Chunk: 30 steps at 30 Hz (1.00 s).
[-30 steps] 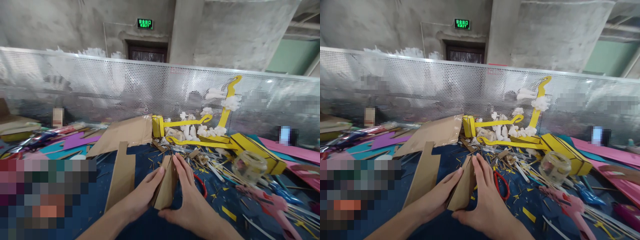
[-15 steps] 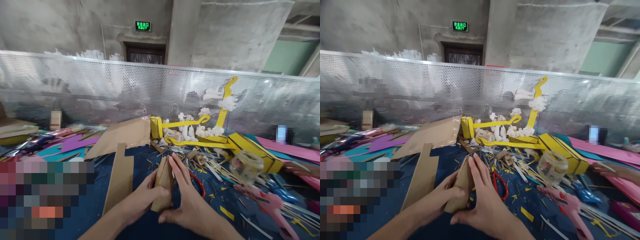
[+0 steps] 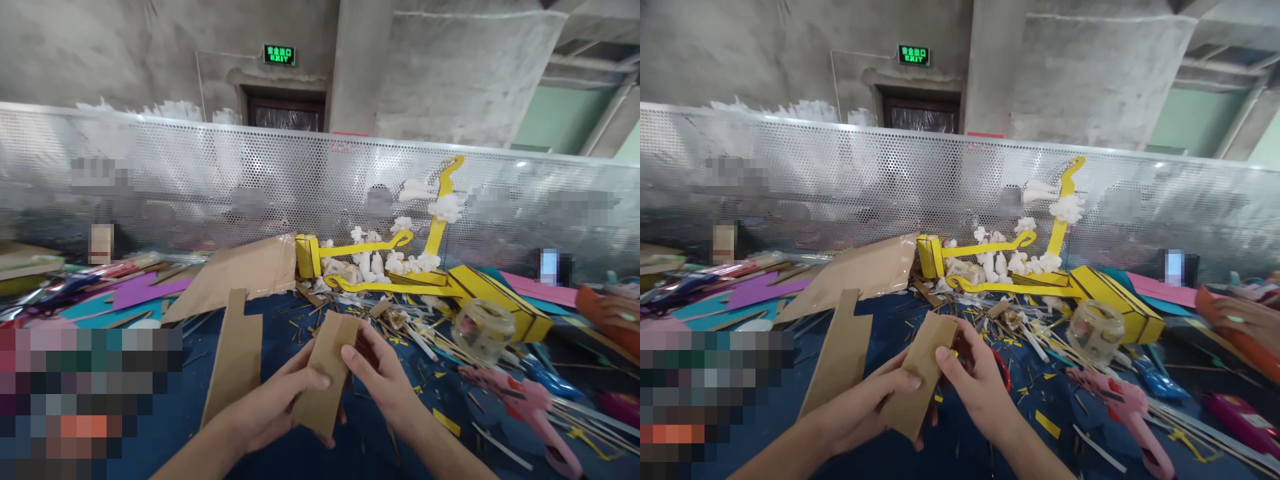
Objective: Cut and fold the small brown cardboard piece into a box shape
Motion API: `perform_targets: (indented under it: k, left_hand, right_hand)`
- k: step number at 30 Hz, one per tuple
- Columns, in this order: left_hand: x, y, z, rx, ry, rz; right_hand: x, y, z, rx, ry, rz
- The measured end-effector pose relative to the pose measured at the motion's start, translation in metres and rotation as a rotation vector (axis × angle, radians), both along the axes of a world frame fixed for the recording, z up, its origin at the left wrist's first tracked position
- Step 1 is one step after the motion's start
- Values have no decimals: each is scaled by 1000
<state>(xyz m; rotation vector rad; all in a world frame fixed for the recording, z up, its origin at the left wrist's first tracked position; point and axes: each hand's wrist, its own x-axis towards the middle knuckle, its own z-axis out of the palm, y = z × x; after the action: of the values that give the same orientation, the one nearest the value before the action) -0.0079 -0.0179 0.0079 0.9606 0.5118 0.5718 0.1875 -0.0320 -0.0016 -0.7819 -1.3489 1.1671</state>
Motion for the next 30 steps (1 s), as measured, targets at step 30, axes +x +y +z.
perform_targets:
  k: [30]
  left_hand:
    - [11, -9, 12, 174, 284, 137]
  right_hand:
    - [1, -1, 2, 71, -75, -244]
